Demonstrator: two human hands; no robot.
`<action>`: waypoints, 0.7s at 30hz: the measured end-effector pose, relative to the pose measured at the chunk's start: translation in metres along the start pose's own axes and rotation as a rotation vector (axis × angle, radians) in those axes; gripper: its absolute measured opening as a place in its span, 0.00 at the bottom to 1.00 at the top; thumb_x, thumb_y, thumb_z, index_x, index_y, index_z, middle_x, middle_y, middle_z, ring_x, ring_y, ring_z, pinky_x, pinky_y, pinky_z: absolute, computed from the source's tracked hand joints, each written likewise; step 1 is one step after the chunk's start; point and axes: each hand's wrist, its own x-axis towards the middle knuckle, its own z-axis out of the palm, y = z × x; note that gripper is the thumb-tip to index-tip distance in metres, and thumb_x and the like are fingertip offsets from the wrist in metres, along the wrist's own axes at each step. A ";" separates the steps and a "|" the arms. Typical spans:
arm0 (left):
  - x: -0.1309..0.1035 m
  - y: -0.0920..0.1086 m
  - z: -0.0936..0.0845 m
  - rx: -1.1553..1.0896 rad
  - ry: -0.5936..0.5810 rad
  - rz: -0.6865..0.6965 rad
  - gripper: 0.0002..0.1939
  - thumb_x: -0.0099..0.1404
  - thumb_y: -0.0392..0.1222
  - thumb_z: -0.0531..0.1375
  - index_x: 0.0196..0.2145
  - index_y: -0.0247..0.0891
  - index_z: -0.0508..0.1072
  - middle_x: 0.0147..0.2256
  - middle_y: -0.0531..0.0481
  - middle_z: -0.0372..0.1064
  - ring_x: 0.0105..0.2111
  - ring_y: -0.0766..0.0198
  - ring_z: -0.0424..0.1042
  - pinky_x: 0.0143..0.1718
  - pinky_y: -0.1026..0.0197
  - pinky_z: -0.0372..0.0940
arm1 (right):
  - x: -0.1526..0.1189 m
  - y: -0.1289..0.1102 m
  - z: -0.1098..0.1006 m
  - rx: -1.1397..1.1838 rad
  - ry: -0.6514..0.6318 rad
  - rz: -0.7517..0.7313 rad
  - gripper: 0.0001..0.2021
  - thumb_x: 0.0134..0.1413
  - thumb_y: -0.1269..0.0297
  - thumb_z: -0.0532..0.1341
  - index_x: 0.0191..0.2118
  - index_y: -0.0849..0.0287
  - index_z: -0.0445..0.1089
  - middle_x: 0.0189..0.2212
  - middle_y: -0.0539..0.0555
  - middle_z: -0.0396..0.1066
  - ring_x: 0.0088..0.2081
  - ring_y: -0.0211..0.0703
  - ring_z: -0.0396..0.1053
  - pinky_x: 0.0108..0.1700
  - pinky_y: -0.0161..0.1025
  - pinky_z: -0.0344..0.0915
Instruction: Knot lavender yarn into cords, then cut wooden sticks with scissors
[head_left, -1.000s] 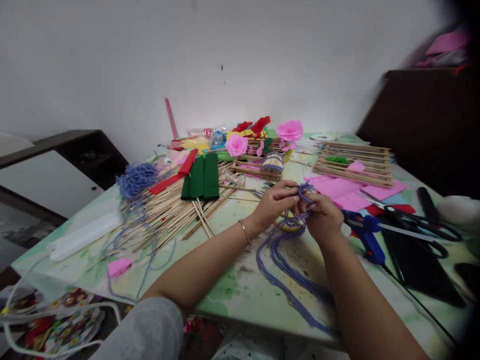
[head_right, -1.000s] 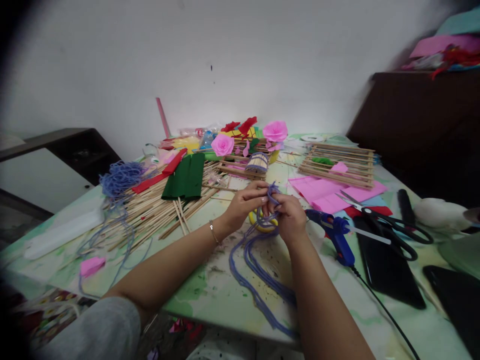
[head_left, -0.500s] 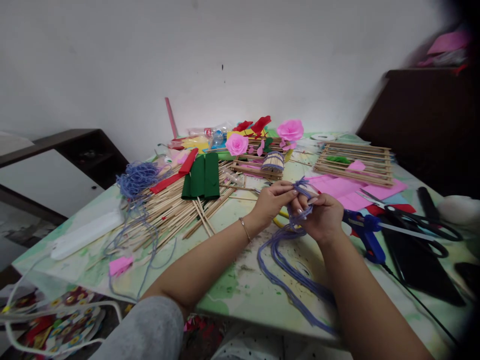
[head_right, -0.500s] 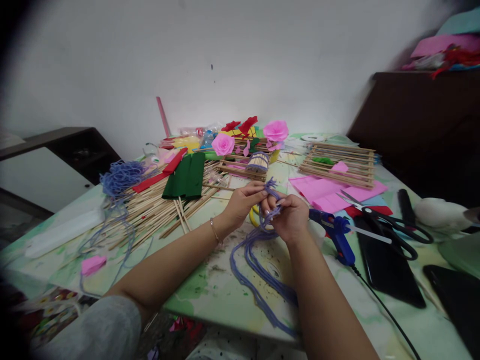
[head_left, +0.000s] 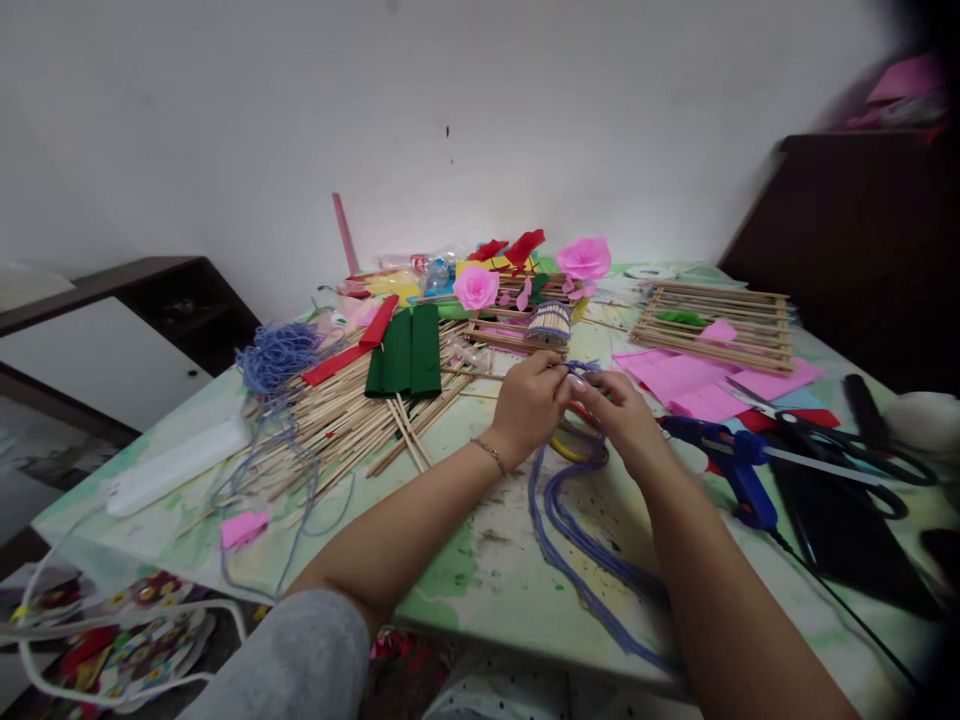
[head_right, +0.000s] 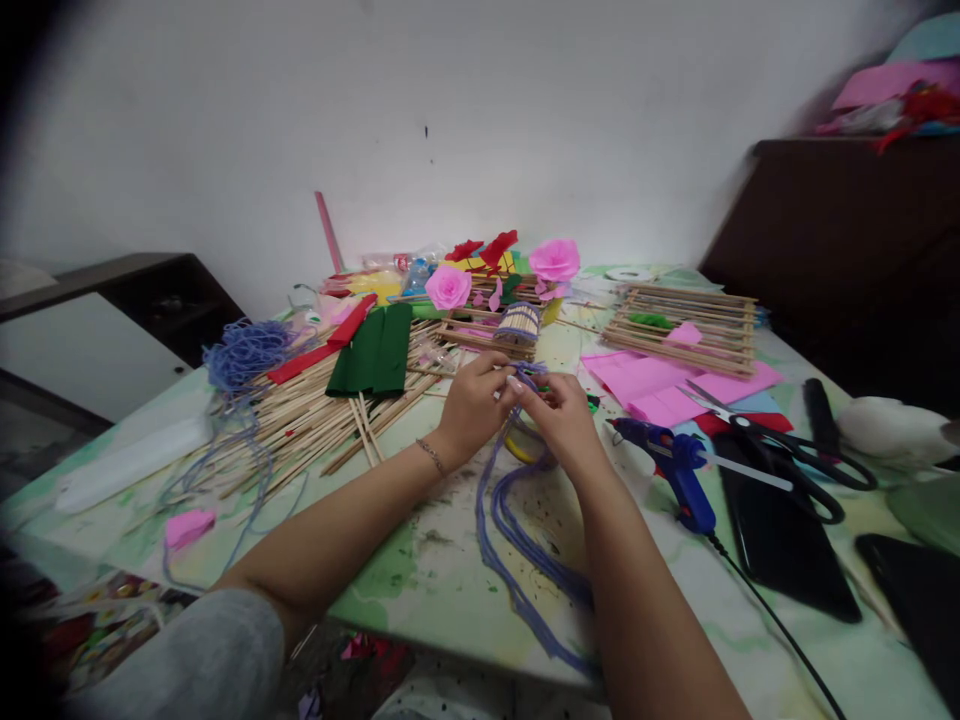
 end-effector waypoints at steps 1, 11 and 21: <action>-0.001 0.001 0.000 0.051 -0.008 0.033 0.08 0.63 0.36 0.55 0.34 0.33 0.74 0.39 0.42 0.71 0.40 0.60 0.70 0.42 0.58 0.65 | 0.000 0.002 0.001 -0.054 0.029 -0.019 0.19 0.40 0.46 0.64 0.30 0.59 0.73 0.32 0.54 0.66 0.36 0.45 0.64 0.40 0.44 0.63; 0.003 -0.003 -0.005 0.128 -0.068 0.054 0.11 0.65 0.36 0.53 0.31 0.34 0.74 0.35 0.45 0.71 0.37 0.61 0.69 0.39 0.59 0.62 | 0.005 0.021 -0.007 -0.337 0.191 -0.280 0.10 0.48 0.54 0.63 0.26 0.54 0.77 0.34 0.56 0.64 0.42 0.51 0.61 0.45 0.53 0.59; 0.003 -0.002 0.000 -0.217 -0.060 -0.200 0.07 0.61 0.32 0.57 0.28 0.35 0.74 0.29 0.51 0.65 0.32 0.67 0.67 0.35 0.64 0.62 | 0.002 0.013 -0.002 -0.194 0.203 -0.417 0.06 0.47 0.63 0.64 0.23 0.56 0.73 0.36 0.54 0.62 0.42 0.46 0.63 0.46 0.48 0.62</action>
